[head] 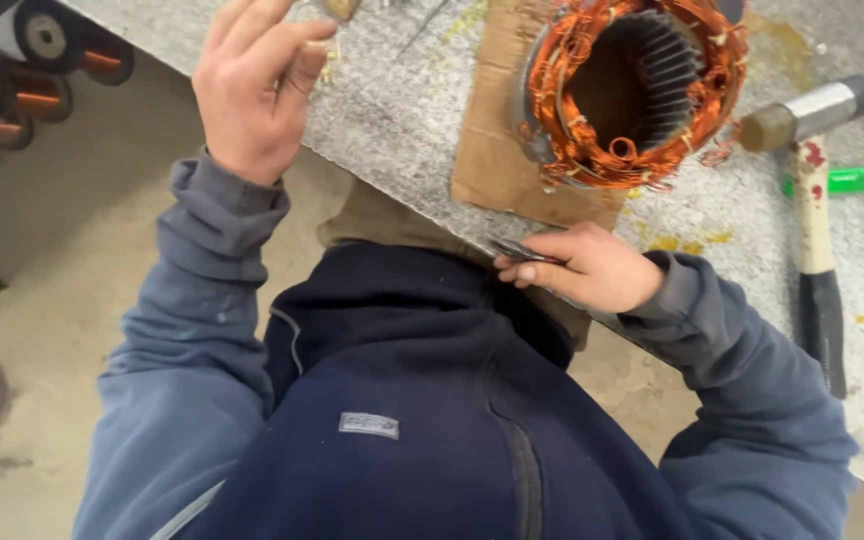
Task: The person uses pliers to trim and adjust copper wire loops on a motor stator. They repeatedly cut excess wire and bend the loops into place on the stator core, working methodically around the component.
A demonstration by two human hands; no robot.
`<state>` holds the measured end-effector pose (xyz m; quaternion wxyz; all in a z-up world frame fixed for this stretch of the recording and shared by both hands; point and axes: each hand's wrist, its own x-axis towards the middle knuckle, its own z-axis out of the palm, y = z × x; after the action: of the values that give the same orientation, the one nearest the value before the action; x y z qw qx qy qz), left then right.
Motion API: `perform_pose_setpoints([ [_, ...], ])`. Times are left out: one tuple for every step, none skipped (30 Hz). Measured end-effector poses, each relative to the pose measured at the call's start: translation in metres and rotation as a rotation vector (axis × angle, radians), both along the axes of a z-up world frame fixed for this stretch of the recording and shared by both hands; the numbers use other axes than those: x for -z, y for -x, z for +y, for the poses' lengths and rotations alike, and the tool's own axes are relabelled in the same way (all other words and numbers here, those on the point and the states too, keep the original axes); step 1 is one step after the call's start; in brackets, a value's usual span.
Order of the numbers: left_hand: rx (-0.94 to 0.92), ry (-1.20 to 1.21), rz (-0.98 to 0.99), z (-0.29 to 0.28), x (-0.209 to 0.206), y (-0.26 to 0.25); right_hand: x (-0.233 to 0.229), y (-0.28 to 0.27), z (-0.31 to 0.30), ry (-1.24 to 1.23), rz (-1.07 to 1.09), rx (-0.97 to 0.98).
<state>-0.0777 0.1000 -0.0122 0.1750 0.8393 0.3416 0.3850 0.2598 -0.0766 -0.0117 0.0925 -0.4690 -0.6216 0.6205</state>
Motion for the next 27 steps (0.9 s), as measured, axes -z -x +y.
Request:
perform_pose_setpoints([
  [-0.005,-0.001,0.007,-0.001,-0.003,0.003,0.002,0.001,0.001,-0.001,0.007,-0.005],
  [-0.055,0.007,-0.019,-0.001,-0.005,0.004,0.003,0.001,0.0,0.006,0.009,0.004],
  [-0.106,0.013,-0.046,-0.002,-0.007,0.004,0.004,0.0,-0.001,0.012,0.01,0.012],
  [-0.103,0.014,-0.047,-0.001,-0.003,0.007,0.005,-0.001,-0.001,0.012,0.009,0.015],
  [-0.113,0.024,-0.062,0.0,0.001,0.01,0.006,-0.003,-0.002,0.012,0.011,0.019],
  [-0.124,0.034,-0.076,0.001,0.005,0.013,0.008,-0.004,-0.003,0.011,0.014,0.023],
  [-0.122,0.035,-0.075,0.003,0.01,0.016,0.008,-0.002,-0.002,0.012,0.015,0.025],
  [-0.115,0.077,-0.06,0.005,0.014,0.019,0.007,-0.002,-0.001,0.017,0.012,0.023],
  [-0.108,0.118,-0.045,0.007,0.019,0.022,0.006,-0.002,-0.001,0.022,0.01,0.021],
  [-0.105,0.117,-0.047,0.007,0.015,0.019,0.004,-0.001,0.0,0.021,0.008,0.024],
  [-0.112,0.103,-0.009,0.008,0.011,0.016,0.002,0.0,0.002,0.055,-0.01,0.03],
  [-0.117,0.092,0.03,0.007,0.007,0.013,0.0,0.001,0.002,0.092,-0.028,0.039],
  [-0.112,0.093,0.029,0.002,0.007,0.012,-0.001,0.003,0.003,0.094,-0.029,0.044],
  [-0.092,0.078,0.046,-0.003,0.008,0.008,-0.004,0.004,0.004,0.113,-0.028,0.051],
  [-0.073,0.062,0.063,-0.007,0.009,0.004,-0.006,0.004,0.006,0.131,-0.028,0.058],
  [-0.055,0.069,0.053,-0.017,0.006,-0.007,-0.005,0.003,0.005,0.138,-0.037,0.076],
  [0.033,0.152,0.052,-0.027,0.004,-0.017,-0.004,0.002,0.004,0.075,-0.006,0.058],
  [0.12,0.233,0.049,-0.037,0.002,-0.028,-0.003,0.0,0.004,0.011,0.021,0.038],
  [0.137,0.237,0.038,-0.043,0.0,-0.044,-0.004,-0.001,0.004,0.016,0.008,0.053],
  [0.183,0.27,0.005,-0.051,-0.002,-0.058,-0.005,-0.001,0.004,-0.05,0.017,0.028],
  [0.229,0.302,-0.028,-0.06,-0.005,-0.071,-0.005,0.0,0.004,-0.116,0.025,0.001],
  [0.231,0.307,-0.034,-0.065,-0.007,-0.083,-0.004,0.0,0.002,-0.11,0.019,0.002],
  [0.276,0.316,-0.028,-0.071,-0.01,-0.095,-0.004,0.0,0.0,-0.151,0.017,0.0],
  [0.316,0.321,-0.021,-0.075,-0.013,-0.105,-0.002,0.001,0.0,-0.195,0.017,-0.008],
  [0.312,0.322,-0.025,-0.078,-0.011,-0.11,-0.003,0.0,-0.001,-0.194,0.014,-0.012],
  [0.314,0.356,-0.046,-0.079,-0.009,-0.115,-0.003,0.0,0.0,-0.214,0.016,-0.017],
  [0.316,0.39,-0.068,-0.08,-0.008,-0.119,-0.003,-0.001,0.0,-0.235,0.017,-0.021],
])
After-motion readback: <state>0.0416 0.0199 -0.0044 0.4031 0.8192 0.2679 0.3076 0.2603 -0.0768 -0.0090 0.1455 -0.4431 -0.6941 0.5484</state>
